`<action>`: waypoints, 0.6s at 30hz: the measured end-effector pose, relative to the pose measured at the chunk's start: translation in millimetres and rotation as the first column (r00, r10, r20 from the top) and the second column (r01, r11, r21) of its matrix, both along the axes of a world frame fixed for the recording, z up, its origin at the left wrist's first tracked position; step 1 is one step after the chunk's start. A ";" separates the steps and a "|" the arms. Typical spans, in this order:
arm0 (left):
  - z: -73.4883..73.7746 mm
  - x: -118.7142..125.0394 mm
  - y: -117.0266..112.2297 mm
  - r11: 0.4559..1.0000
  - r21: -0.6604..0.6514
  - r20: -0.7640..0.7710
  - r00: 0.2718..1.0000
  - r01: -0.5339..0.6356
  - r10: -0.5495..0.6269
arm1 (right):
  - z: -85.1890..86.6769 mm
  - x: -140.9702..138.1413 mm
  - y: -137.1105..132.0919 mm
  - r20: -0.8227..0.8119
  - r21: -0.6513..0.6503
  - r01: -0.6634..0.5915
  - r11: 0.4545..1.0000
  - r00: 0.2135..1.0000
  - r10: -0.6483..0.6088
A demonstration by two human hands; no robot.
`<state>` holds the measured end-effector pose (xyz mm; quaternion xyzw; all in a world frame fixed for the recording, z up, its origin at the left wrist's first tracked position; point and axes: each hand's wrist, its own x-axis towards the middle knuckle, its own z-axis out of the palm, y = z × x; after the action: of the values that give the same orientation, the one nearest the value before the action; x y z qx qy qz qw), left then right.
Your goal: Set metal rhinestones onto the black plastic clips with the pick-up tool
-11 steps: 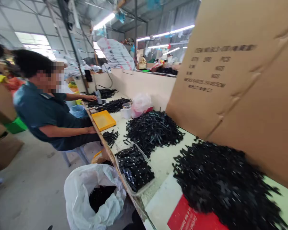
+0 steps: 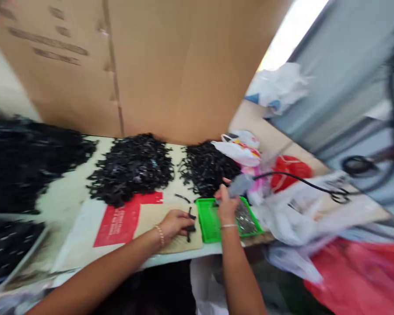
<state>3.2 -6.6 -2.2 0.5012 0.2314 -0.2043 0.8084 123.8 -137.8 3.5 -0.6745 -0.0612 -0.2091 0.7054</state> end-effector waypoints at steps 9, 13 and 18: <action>-5.3 -3.0 4.1 0.999 0.005 0.033 0.998 -0.048 0.048 | 0.5 -2.0 -10.5 -0.036 0.244 -0.183 0.952 0.980 0.198; -3.9 -1.5 2.1 0.999 0.018 0.015 0.999 -0.046 0.046 | -0.9 1.0 -10.0 -0.045 0.210 -0.233 0.950 0.968 0.248; -6.0 -1.3 2.9 0.999 0.028 0.016 0.999 -0.038 0.037 | -5.2 4.9 -7.0 -0.052 0.168 -0.256 0.952 0.962 0.267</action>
<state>1.8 -3.7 -8.2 0.5099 0.2373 -0.1819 0.8066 128.7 -144.8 -1.8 -0.6090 -0.1071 -0.0931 0.7804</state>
